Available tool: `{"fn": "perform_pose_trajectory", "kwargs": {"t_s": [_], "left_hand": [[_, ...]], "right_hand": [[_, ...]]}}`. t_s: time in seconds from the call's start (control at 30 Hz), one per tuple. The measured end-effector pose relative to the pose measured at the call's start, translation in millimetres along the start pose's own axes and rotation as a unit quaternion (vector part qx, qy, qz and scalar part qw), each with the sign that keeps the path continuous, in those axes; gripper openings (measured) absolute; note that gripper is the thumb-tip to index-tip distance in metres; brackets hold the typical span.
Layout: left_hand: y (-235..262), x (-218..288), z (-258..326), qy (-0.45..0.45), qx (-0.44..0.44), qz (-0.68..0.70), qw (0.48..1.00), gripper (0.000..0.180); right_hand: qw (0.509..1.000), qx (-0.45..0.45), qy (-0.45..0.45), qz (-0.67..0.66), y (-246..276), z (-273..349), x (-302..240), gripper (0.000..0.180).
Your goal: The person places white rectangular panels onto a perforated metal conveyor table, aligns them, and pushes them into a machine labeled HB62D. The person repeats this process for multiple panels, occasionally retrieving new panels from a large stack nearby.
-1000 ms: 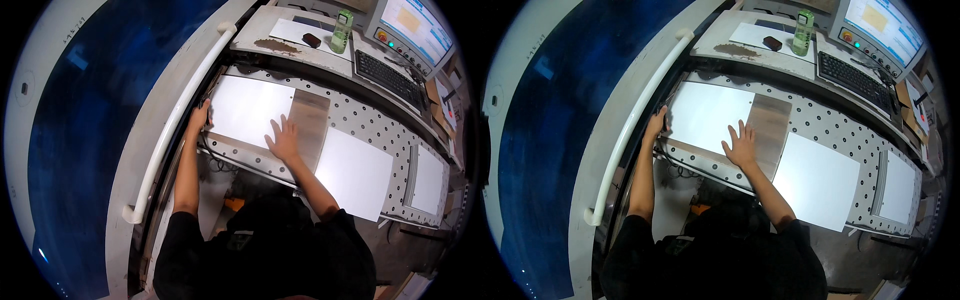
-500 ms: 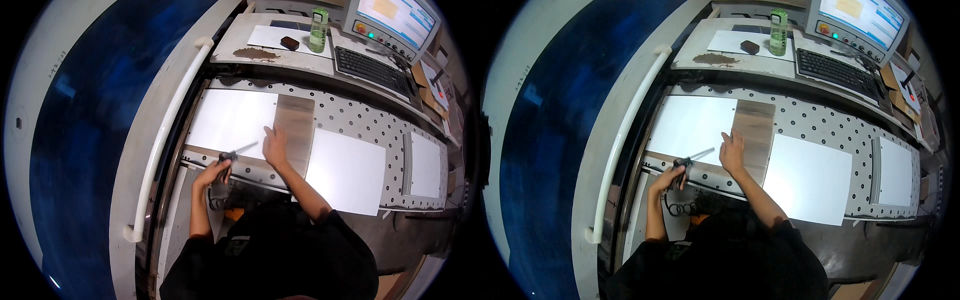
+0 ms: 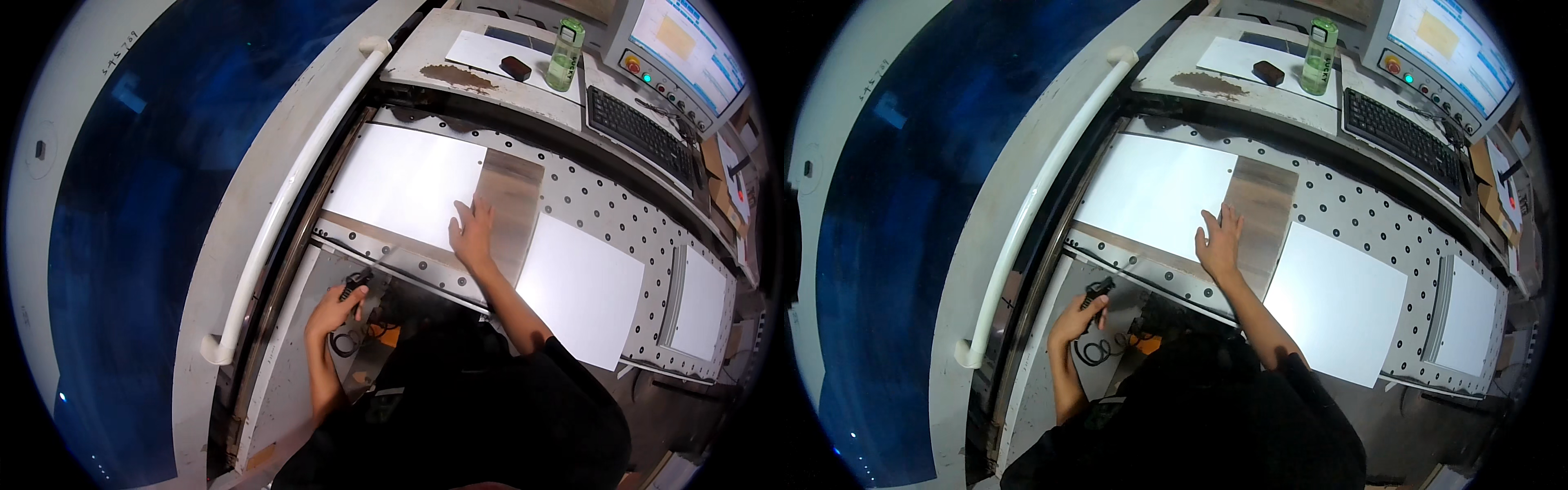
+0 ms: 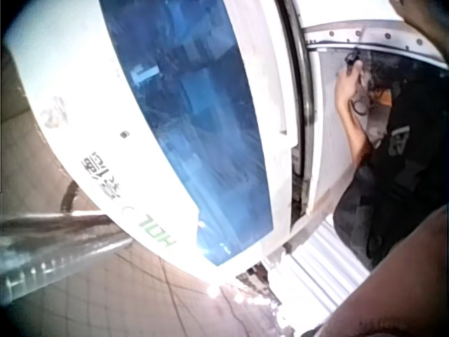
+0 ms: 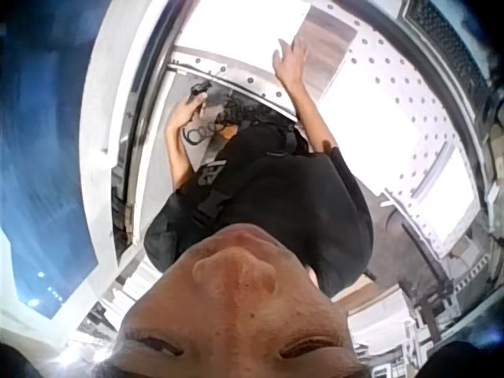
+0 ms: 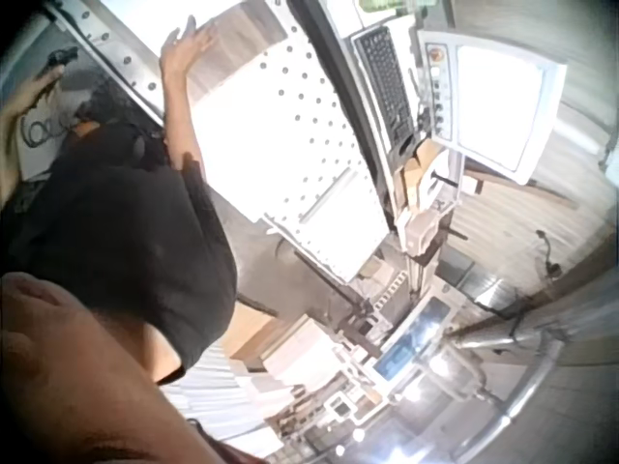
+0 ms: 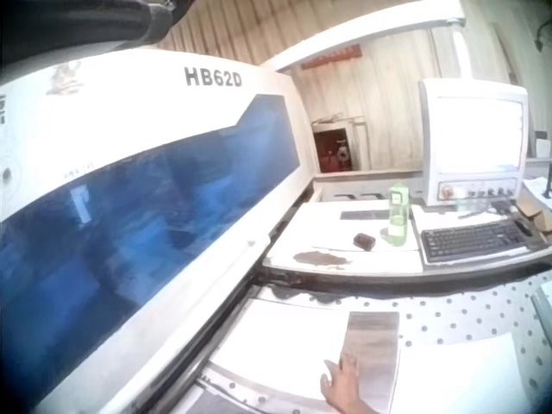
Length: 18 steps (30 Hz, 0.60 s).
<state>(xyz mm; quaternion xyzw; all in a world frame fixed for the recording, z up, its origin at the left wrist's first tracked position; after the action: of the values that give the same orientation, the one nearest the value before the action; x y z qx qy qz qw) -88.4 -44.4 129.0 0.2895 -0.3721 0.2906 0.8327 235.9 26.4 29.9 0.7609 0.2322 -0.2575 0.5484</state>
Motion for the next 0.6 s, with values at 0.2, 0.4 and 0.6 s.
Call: {"fn": "perform_pose_trajectory", "kwargs": {"t_s": [0.2, 0.4, 0.6], "left_hand": [[31.7, 65.0, 89.7, -0.008, 0.273, -0.133, 0.953, 0.047], [70.1, 93.0, 163.3, -0.306, 0.613, -0.034, 0.728, 0.028], [77.6, 8.5, 172.7, -0.05, 0.748, -0.037, 0.661, 0.031]], "right_hand": [[1.0, -0.003, -0.004, 0.028, -4.9, 3.7, -2.6, 0.043], [1.0, 0.0, 0.003, 0.028, 0.4, 4.8, -4.6, 0.044], [0.999, -0.008, 0.006, 0.049, 1.7, 2.0, -6.7, 0.043]]}}
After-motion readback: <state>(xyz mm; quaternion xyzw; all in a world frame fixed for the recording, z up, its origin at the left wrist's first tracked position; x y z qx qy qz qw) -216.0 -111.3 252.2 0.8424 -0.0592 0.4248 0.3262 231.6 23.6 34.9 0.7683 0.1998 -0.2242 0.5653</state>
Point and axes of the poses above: each hand's wrist, its own z-axis away from the middle knuckle, its own y-axis out of the back of the hand, x = y × z, the point moved 5 cm from there along -z, towards the middle knuckle, and after that the axes turned 12 degrees about -x, right-handed, at the moved point
